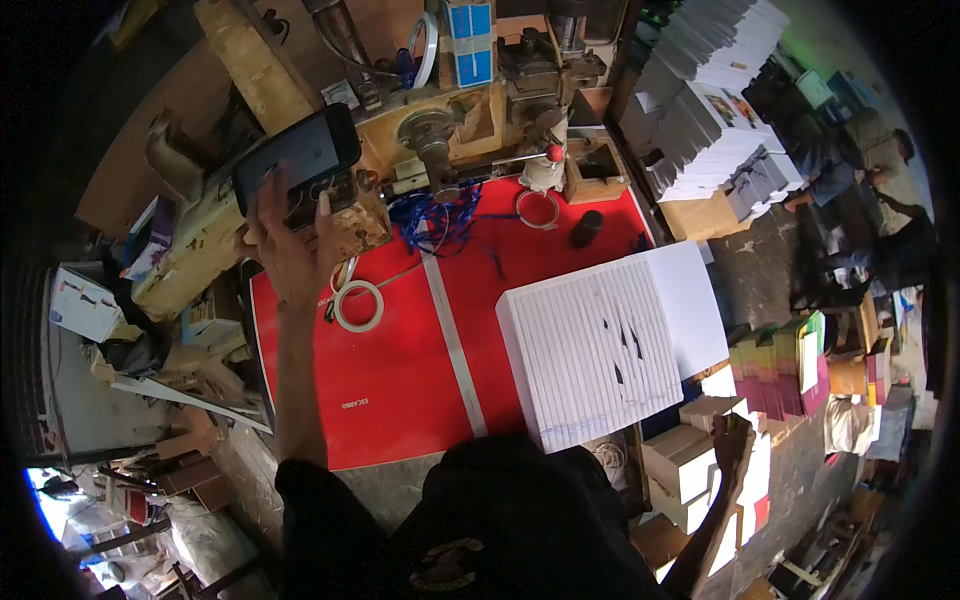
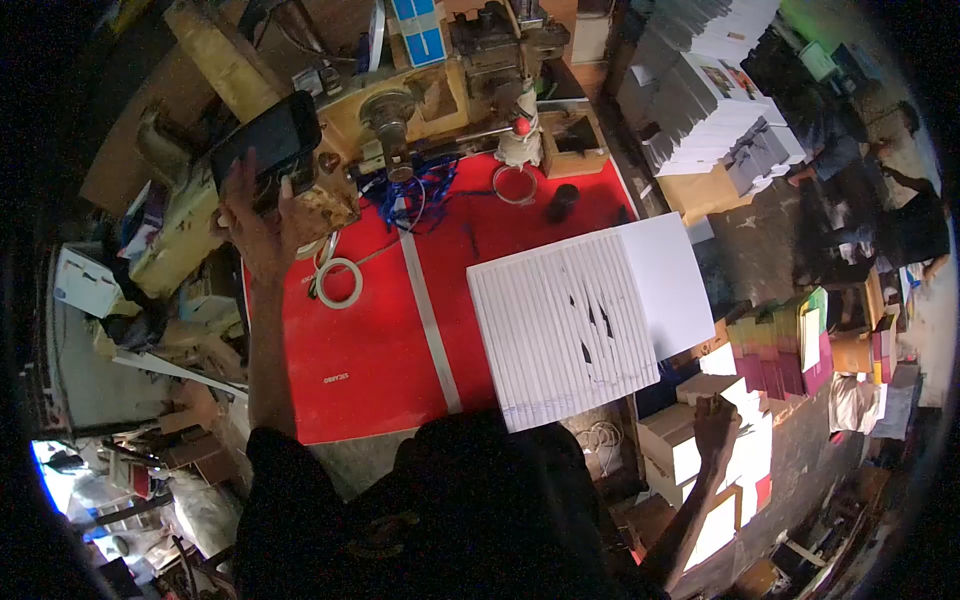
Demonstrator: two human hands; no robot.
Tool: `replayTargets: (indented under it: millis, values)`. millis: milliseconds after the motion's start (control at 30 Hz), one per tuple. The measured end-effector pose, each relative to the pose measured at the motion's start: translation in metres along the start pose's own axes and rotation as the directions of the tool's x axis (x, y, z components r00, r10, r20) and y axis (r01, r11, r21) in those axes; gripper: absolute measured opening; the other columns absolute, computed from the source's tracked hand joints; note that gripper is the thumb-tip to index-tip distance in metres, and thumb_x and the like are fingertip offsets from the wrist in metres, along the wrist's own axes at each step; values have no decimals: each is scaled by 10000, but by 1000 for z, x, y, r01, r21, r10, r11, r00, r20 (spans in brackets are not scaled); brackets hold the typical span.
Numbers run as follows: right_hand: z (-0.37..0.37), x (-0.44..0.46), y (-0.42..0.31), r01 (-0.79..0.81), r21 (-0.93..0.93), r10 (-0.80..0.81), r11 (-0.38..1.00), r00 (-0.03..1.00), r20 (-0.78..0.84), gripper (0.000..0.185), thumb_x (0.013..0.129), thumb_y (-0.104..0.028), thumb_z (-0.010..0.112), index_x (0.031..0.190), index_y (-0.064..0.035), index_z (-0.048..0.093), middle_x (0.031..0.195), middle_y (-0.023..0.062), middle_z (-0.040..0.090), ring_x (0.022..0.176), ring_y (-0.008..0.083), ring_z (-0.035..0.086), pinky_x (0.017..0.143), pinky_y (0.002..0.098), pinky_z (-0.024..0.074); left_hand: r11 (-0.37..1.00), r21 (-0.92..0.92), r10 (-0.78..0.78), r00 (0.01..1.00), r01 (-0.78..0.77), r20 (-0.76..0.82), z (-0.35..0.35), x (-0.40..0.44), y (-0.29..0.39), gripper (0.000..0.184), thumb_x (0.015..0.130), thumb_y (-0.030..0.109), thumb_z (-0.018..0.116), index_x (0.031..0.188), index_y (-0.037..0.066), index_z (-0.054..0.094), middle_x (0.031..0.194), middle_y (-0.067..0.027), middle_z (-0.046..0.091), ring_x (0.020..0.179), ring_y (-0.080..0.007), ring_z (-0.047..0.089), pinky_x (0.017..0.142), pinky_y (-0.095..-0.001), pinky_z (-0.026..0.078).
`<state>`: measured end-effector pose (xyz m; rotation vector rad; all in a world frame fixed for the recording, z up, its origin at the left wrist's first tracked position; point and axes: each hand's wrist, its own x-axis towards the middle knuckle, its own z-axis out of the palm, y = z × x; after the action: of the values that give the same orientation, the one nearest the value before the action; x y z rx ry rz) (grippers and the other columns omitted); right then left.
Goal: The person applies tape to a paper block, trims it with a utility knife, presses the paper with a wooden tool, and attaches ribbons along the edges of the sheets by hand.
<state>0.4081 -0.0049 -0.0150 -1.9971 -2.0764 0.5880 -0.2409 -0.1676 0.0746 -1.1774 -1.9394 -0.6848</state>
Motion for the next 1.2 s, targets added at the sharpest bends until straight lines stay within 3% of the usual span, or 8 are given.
replayTargets:
  millis: [233, 333, 433, 500, 600, 833, 1100, 1200]
  values:
    - [-14, -16, -24, 145, -55, -152, 988, 980, -131, 220, 951, -147, 692, 856, 48, 655, 679, 133, 640, 548, 177, 564, 539, 358, 452, 984, -134, -131, 988, 119, -87, 8, -133, 7, 657, 902, 273, 752, 1426, -6, 469, 1371, -256, 520, 1256, -362, 526, 1044, -594, 357]
    - [-25, -24, -104, -1, 313, -16, 950, 999, 51, 153, 881, 2, 724, 1027, 24, 685, 934, 176, 712, 794, 182, 651, 669, 318, 515, 951, 46, -304, 893, 306, 333, 27, -192, 14, 659, 902, 326, 732, 1414, 0, 476, 1398, -220, 502, 1260, -375, 502, 1058, -583, 331]
    - [-13, -22, -166, 460, -6, -460, 888, 888, 17, 394, 815, -290, 847, 1037, -22, 662, 979, 147, 718, 832, 294, 715, 664, 390, 551, 909, 126, -416, 878, 397, 236, 51, -233, 12, 505, 877, 357, 724, 1239, 56, 540, 1217, -126, 577, 1162, -333, 513, 991, -597, 320]
    - [-1, -23, -205, 578, 202, -599, 791, 799, 59, 477, 783, -372, 862, 1012, -6, 659, 947, 153, 700, 842, 327, 699, 707, 413, 559, 867, 271, -498, 735, 419, 459, 51, -261, 9, 429, 910, 364, 687, 1194, 66, 568, 1175, -99, 599, 1165, -331, 525, 1004, -593, 314]
    - [33, -9, -228, 754, 144, -768, 640, 623, 148, 605, 798, -502, 810, 1088, -2, 630, 924, 164, 670, 855, 371, 664, 747, 455, 543, 984, 160, -161, 773, 78, 613, 48, -286, 2, 351, 940, 324, 648, 1159, 55, 592, 1133, -100, 608, 1151, -330, 535, 1012, -590, 305]
    - [67, -12, -250, 761, 36, -754, 647, 633, 173, 663, 727, -371, 883, 1214, -46, 572, 1136, 162, 600, 1106, 362, 559, 931, 489, 450, 920, -88, -206, 663, 381, 719, 37, -264, 65, 340, 903, 241, 696, 1181, 69, 603, 1246, -136, 597, 1251, -315, 509, 1032, -600, 279]
    - [70, -17, -246, 715, 68, -716, 696, 684, 141, 743, 750, -452, 844, 1323, -97, 532, 1292, 170, 512, 1229, 393, 477, 1046, 557, 369, 966, -148, -238, 956, 214, -170, 4, -54, 53, 691, 845, 261, 802, 1410, 40, 473, 1370, -81, 588, 1284, -300, 465, 1076, -523, 263]
    - [71, -16, -244, 701, 80, -703, 708, 693, 159, 768, 786, -530, 798, 1350, -85, 525, 1303, 182, 493, 1243, 407, 461, 1052, 576, 361, 959, -200, -233, 960, 200, -154, 11, -9, 19, 706, 849, 264, 807, 1408, 40, 439, 1339, -82, 622, 1290, -310, 475, 1072, -502, 273]
